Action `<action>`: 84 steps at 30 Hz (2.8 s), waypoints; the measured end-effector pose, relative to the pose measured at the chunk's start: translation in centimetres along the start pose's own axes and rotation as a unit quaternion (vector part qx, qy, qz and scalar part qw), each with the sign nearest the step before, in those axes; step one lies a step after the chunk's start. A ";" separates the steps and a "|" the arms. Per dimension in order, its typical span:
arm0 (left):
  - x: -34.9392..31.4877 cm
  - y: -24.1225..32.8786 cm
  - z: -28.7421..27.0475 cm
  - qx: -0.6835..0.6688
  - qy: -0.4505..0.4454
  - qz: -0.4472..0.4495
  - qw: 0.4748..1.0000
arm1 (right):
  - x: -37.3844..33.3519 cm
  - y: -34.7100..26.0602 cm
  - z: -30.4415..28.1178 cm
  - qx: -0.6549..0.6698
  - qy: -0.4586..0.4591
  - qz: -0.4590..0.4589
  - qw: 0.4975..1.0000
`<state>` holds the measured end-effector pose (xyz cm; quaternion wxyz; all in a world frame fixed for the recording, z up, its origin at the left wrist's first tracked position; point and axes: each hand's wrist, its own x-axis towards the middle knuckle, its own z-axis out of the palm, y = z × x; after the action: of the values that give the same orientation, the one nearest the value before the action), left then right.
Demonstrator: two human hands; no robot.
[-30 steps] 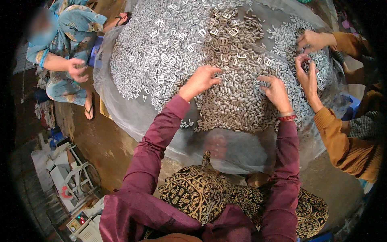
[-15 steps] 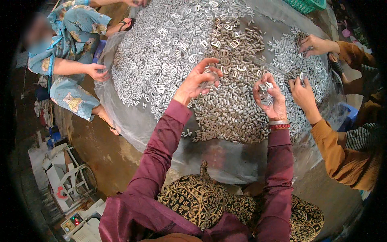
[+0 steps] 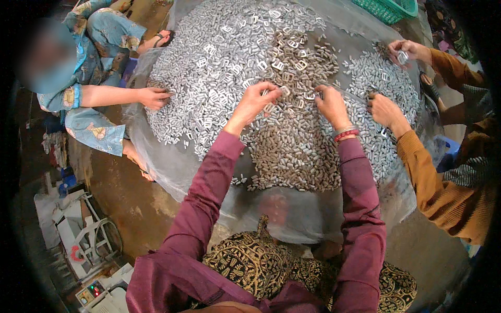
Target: The person sorts small metallic items from a large pile on a plastic sheet, picking them up by hand and placing them into a green basket. Other people are also sorting items at the same table.
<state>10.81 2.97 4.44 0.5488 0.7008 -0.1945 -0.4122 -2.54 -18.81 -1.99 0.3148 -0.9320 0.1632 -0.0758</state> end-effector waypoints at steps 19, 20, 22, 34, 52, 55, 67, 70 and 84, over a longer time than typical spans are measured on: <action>1.1 3.3 -2.0 -0.350 -0.128 0.029 0.927 | -6.5 -11.4 -6.7 0.410 -0.101 0.325 0.846; 1.6 3.6 -1.4 -0.313 -0.132 0.032 0.940 | -7.4 -10.4 -7.4 0.501 -0.070 0.300 0.809; 3.0 2.9 -0.1 -0.023 -0.067 0.082 0.994 | -8.8 -7.9 -7.4 0.669 -0.018 0.235 0.705; 0.2 1.8 -1.3 0.107 -0.018 0.012 0.994 | -6.4 -8.3 -6.5 0.772 -0.078 0.119 0.619; 0.7 1.9 -2.1 0.180 -0.076 0.058 0.979 | -3.3 -6.6 4.0 0.080 0.017 -0.059 0.995; 1.6 -3.7 -1.9 0.523 0.065 0.261 0.809 | -5.4 -10.9 -1.5 0.552 -0.089 0.289 0.777; 1.6 0.6 -3.3 0.300 -0.027 0.142 0.943 | -5.7 -8.6 -3.4 0.882 -0.004 0.183 0.435; -1.5 5.5 -3.4 0.042 -0.095 -0.004 0.995 | -5.9 -9.6 -3.5 0.810 -0.038 0.234 0.536; -3.6 5.8 8.0 0.446 0.021 0.403 0.799 | -5.1 -11.1 1.5 0.873 0.047 0.348 0.339</action>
<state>3.44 -1.22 10.69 0.2964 0.7346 -0.6103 -0.0065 -4.06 -7.89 3.41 0.9389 0.0194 0.3280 -0.1027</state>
